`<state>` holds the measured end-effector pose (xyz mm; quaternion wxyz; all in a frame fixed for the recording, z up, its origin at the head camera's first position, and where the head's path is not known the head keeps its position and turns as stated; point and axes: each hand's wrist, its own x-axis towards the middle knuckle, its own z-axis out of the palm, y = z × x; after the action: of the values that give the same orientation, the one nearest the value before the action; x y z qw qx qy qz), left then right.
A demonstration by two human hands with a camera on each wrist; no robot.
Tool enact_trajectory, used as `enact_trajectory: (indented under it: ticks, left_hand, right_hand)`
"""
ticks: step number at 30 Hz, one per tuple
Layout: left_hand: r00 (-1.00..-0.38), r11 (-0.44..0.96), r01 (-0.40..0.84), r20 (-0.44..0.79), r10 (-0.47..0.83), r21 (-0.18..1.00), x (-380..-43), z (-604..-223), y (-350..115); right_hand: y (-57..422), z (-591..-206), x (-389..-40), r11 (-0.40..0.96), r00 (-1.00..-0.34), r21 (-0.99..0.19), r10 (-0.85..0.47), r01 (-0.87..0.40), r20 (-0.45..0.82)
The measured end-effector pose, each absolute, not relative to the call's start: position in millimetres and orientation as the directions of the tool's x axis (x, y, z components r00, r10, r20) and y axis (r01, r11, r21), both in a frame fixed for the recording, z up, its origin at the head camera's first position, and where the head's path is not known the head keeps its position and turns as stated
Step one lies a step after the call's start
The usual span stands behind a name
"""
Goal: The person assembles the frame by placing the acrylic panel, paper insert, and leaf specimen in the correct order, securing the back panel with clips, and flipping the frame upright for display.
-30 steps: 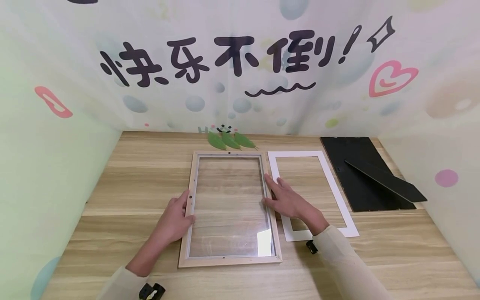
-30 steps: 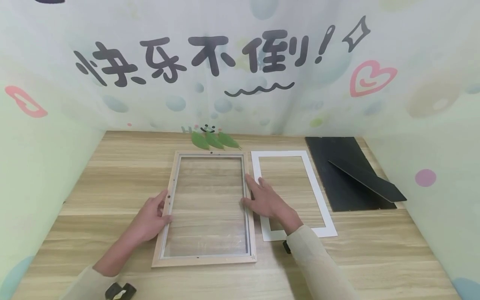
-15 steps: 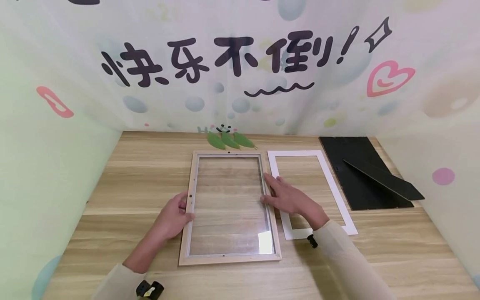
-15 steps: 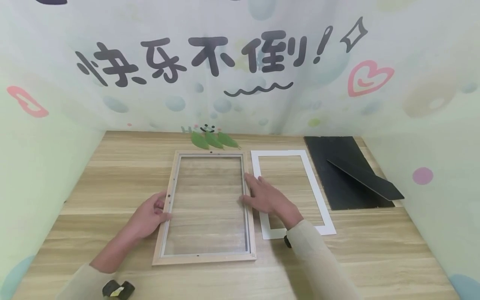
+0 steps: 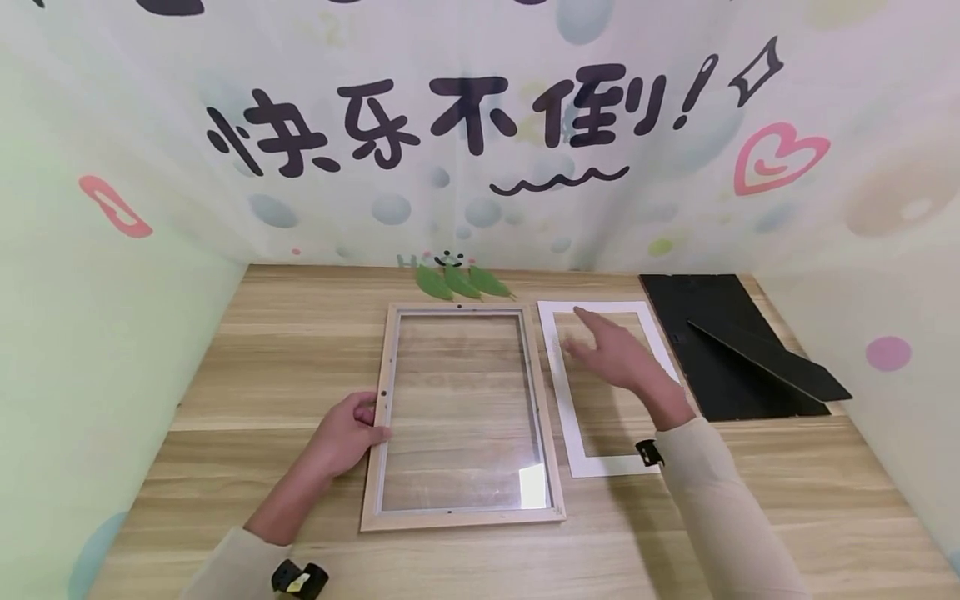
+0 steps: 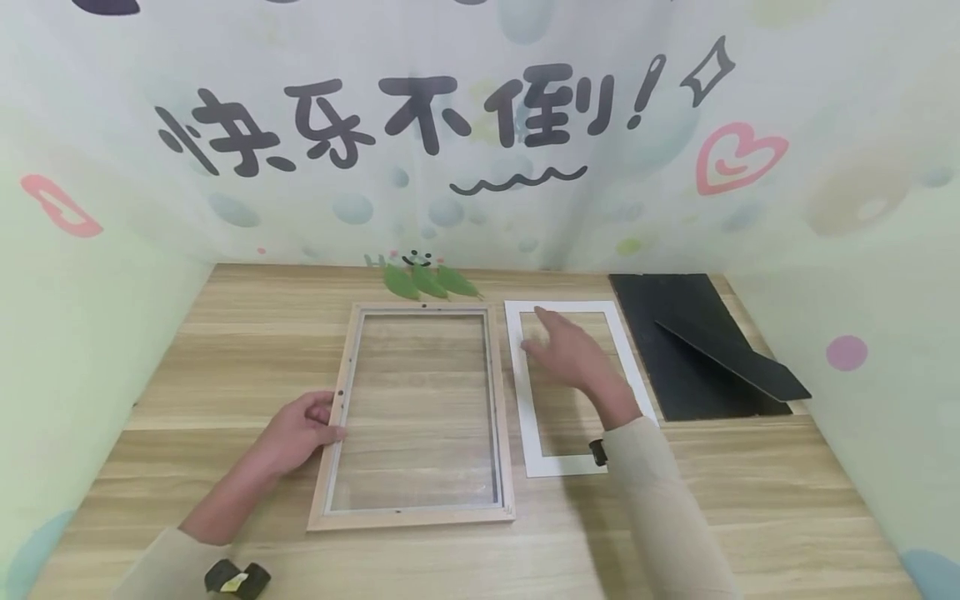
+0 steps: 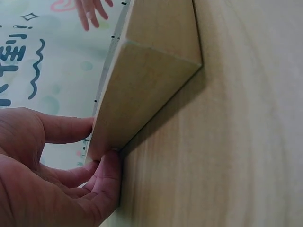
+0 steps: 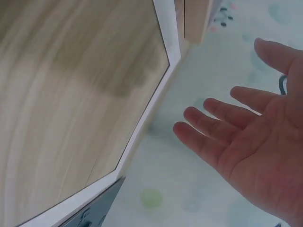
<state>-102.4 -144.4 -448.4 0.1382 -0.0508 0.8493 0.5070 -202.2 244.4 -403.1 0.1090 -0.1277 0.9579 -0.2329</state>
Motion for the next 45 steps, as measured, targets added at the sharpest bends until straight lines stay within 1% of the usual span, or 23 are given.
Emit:
enact_trajectory:
  ticks: [4,10,15,20,23,27,30,32,35,39,42,45]
  left_hand:
    - [-0.959,0.479,-0.216,-0.278,0.061,0.851,-103,-447,-143]
    - [-0.952,0.462,-0.241,-0.301,0.058,0.854,-101,-445,-142]
    - [-0.953,0.455,-0.238,-0.297,0.061,0.858,-100,-446,-144]
    - [-0.951,0.452,-0.246,-0.303,0.058,0.857,-101,-449,-145]
    - [-0.952,0.444,-0.242,-0.3,0.063,0.862,-101,-449,-145]
    - [-0.952,0.441,-0.244,-0.299,0.06,0.864,-101,-449,-145]
    - [-0.953,0.443,-0.241,-0.298,0.062,0.863,-101,-449,-145]
    - [-0.954,0.453,-0.233,-0.292,0.065,0.86,-101,-449,-146]
    - [-0.957,0.462,-0.223,-0.283,0.064,0.858,-102,-450,-146]
    - [-0.958,0.468,-0.224,-0.282,0.057,0.855,-102,-450,-147]
    - [-0.956,0.467,-0.228,-0.288,0.06,0.854,-102,-450,-147]
    - [-0.954,0.47,-0.23,-0.292,0.062,0.852,-102,-450,-146]
  right_hand:
    - [264,-396,-207,0.871,-0.958,-0.479,-0.22,-0.109,-0.181]
    - [297,-393,-210,0.875,-0.97,-0.484,-0.105,0.014,-0.218]
    - [321,-396,-210,0.889,-0.973,-0.454,-0.052,0.057,-0.223]
    - [338,-397,-209,0.893,-0.963,-0.435,-0.006,0.116,-0.27]
    - [347,-400,-209,0.873,-0.949,-0.452,0.038,0.184,-0.312]
    - [359,-410,-213,0.815,-0.931,-0.523,0.056,0.251,-0.36]
    - [365,-416,-215,0.78,-0.921,-0.56,0.051,0.278,-0.386]
    - [367,-418,-215,0.776,-0.918,-0.562,0.052,0.286,-0.394]
    - [368,-421,-216,0.775,-0.919,-0.558,0.07,0.295,-0.389]
    - [370,-428,-220,0.769,-0.93,-0.576,0.065,0.278,-0.361]
    - [371,-432,-225,0.788,-0.935,-0.557,0.064,0.261,-0.348]
    - [370,-432,-229,0.811,-0.928,-0.518,0.081,0.273,-0.363]
